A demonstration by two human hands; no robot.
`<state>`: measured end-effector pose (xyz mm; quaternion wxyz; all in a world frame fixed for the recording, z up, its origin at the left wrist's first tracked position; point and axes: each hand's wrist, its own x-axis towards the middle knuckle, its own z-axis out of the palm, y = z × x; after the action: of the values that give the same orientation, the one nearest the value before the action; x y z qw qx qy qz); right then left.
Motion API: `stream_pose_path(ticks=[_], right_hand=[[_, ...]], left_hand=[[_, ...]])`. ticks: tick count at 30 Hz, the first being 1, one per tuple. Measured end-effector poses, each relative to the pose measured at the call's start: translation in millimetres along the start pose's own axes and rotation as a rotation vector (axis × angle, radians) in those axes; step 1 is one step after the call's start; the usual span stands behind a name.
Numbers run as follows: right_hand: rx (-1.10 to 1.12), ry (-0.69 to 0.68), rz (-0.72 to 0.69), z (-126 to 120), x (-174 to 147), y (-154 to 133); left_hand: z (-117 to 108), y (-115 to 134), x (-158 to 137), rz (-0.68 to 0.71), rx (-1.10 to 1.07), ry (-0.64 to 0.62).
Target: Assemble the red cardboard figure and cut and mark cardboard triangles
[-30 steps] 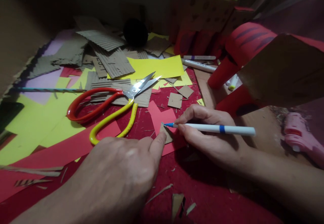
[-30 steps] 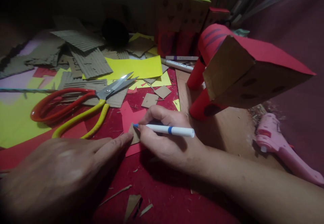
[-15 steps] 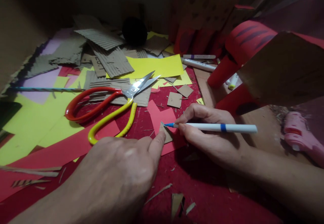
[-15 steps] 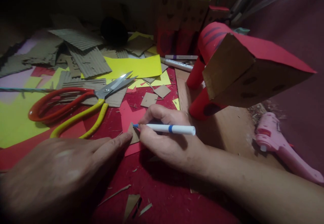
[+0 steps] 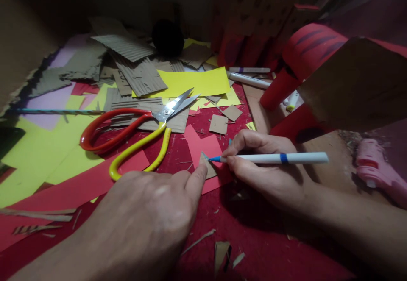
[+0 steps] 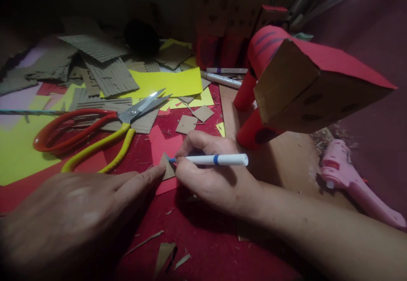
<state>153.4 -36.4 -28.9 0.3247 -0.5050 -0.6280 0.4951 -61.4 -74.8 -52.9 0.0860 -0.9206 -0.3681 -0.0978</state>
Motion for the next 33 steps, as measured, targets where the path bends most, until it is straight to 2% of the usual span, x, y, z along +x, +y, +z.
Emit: stream_pose_path(ticks=[4, 8, 15, 22, 28, 33], right_hand=[[-0.027, -0.007, -0.006, 0.1, 0.9, 0.5], [-0.063, -0.016, -0.022, -2.0, 0.8, -0.8], [-0.031, 0.004, -0.001, -1.9, 0.3, 1.5], [-0.049, -0.007, -0.004, -0.5, 1.0, 2.7], [-0.104, 0.019, -0.062, 0.3, 2.1, 4.4], [-0.111, 0.023, -0.071, 0.8, 2.9, 6.8]], left_hand=[[-1.7, 0.7, 0.7, 0.007, 0.013, 0.018], [-3.0, 1.5, 1.0, 0.009, 0.011, -0.021], [0.1, -0.4, 2.1, 0.015, 0.006, -0.005], [-0.6, 2.1, -2.4, -0.015, -0.031, -0.029], [-0.1, 0.9, -2.3, -0.028, -0.065, -0.073], [-2.8, 4.3, 0.4, -0.032, -0.024, -0.109]])
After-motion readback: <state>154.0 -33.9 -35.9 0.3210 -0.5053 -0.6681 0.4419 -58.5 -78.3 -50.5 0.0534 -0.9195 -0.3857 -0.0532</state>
